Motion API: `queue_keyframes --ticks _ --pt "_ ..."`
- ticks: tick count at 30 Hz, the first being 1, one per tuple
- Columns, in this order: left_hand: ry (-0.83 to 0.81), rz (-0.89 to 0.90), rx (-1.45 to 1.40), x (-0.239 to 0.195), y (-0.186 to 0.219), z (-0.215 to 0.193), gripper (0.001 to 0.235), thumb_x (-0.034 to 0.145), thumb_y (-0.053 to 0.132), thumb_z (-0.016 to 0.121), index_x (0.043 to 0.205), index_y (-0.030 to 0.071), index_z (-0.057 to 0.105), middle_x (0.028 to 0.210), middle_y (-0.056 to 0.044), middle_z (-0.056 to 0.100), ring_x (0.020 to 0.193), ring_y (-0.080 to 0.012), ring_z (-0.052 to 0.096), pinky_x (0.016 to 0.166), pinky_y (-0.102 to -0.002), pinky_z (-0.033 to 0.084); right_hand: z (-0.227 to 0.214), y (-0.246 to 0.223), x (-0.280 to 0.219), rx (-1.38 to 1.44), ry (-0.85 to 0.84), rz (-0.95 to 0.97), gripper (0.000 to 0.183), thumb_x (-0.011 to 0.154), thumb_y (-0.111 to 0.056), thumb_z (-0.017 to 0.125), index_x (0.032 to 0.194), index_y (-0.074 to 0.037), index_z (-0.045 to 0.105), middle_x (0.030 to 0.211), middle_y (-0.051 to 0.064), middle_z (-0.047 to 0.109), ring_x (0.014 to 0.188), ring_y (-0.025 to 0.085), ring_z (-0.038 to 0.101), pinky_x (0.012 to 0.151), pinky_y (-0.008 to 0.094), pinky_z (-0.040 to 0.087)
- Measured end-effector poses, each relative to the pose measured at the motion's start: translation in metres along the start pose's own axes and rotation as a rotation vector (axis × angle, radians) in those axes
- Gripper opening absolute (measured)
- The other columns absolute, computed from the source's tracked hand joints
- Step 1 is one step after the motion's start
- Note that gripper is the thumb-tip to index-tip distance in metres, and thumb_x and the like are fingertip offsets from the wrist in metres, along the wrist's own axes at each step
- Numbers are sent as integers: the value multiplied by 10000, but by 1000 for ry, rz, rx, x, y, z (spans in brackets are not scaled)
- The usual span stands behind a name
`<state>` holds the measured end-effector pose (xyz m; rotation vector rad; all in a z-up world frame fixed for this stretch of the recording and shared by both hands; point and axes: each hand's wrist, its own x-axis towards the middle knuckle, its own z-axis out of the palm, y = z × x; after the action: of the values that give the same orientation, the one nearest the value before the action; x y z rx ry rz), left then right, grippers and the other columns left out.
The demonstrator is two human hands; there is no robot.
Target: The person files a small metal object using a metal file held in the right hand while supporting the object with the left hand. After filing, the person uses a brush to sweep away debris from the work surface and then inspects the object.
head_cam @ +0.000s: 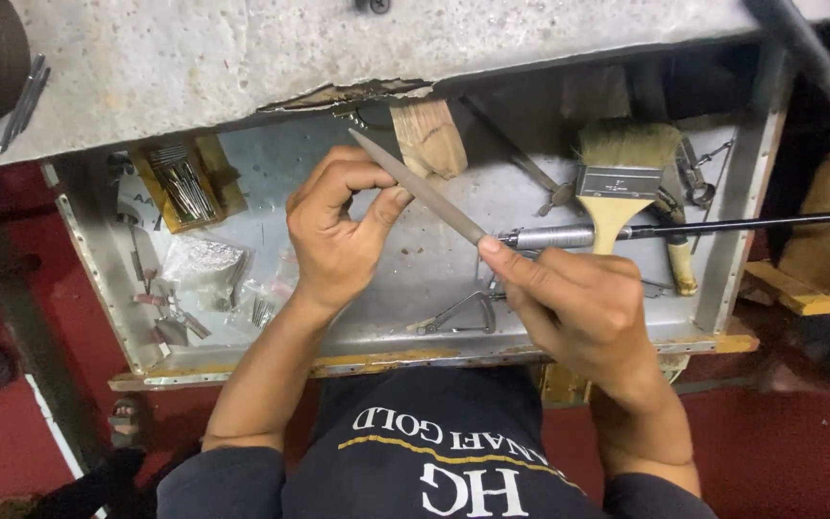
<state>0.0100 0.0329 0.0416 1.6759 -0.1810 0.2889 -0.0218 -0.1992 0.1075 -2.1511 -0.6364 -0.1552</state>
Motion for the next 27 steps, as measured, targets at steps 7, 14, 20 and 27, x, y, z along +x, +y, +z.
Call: queue_keyframes --ticks 7,14,20,27 --pt "-88 -443 -420 -28 13 3 377 920 68 799 1214 -60 600 825 -131 707 708 -130 692 684 -267 611 45 25 -44 184 323 90 278 832 42 816 1082 150 759 447 66 533 341 213 457 418 314 446" --pt "-151 -538 -631 -53 25 12 248 875 39 802 1035 -106 679 771 -193 724 651 -195 748 617 -322 650 59 17 -20 452 296 -13 125 900 -29 749 941 84 781 530 94 647 364 227 542 405 363 491" --pt "-205 -205 -324 -35 33 12 309 822 113 886 1069 -18 756 896 -140 732 777 -205 732 747 -357 631 62 21 -36 533 337 176 114 889 -42 770 900 72 774 487 50 592 418 70 392 397 278 417" --pt "-35 -67 -100 -21 8 12 114 898 36 813 997 7 766 846 -120 757 740 -210 717 710 -345 597 63 33 -48 206 370 60 255 919 -27 737 1078 169 768 483 112 571 350 170 424 398 319 404"
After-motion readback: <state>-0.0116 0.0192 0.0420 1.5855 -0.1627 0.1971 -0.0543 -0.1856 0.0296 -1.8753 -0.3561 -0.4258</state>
